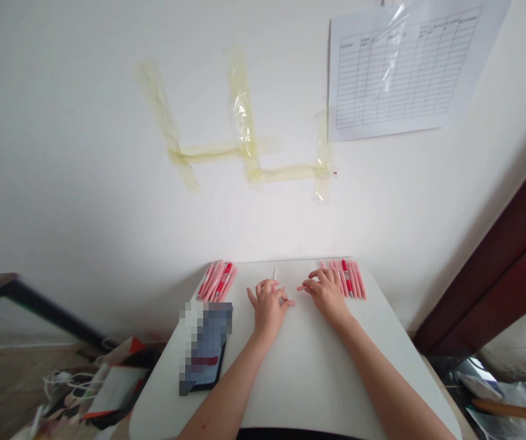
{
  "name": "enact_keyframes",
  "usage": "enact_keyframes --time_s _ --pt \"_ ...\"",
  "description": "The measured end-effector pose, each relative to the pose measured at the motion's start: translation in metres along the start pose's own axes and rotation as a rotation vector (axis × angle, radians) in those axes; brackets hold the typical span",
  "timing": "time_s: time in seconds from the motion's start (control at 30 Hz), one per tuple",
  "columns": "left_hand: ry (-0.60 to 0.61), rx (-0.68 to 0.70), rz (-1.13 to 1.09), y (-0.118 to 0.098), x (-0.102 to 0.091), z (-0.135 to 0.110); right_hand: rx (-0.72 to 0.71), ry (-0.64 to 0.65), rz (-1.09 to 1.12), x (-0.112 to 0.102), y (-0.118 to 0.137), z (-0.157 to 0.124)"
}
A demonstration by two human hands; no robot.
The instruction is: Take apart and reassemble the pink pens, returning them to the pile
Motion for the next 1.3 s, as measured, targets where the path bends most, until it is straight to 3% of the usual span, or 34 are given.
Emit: enact_keyframes --time_s 0.47,0.7,1.1,1.3 --pt "0.028 0.088 -0.002 -0.004 -0.006 -0.002 0.021 0.02 -0.006 0.002 -0.003 -0.001" --pt "0.095 0.05 0.02 -0.002 -0.001 0.006 0.022 0.024 0.011 0.002 -0.003 -0.001" --pt "0.027 0.039 0.059 0.0 0.004 0.015 0.005 0.013 0.027 0.002 0.0 0.0" --pt "-0.001 0.04 0.04 0.002 0.004 0.015 -0.019 0.097 0.048 0.008 0.001 -0.001"
Point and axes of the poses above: each hand's wrist, its own z-axis towards the middle knuckle, its own x-axis out of the palm, y = z × x, the point moved 8 cm from there along z, towards the middle knuckle, and after that the axes turned 1 degree about -z, right-handed, at the moved point
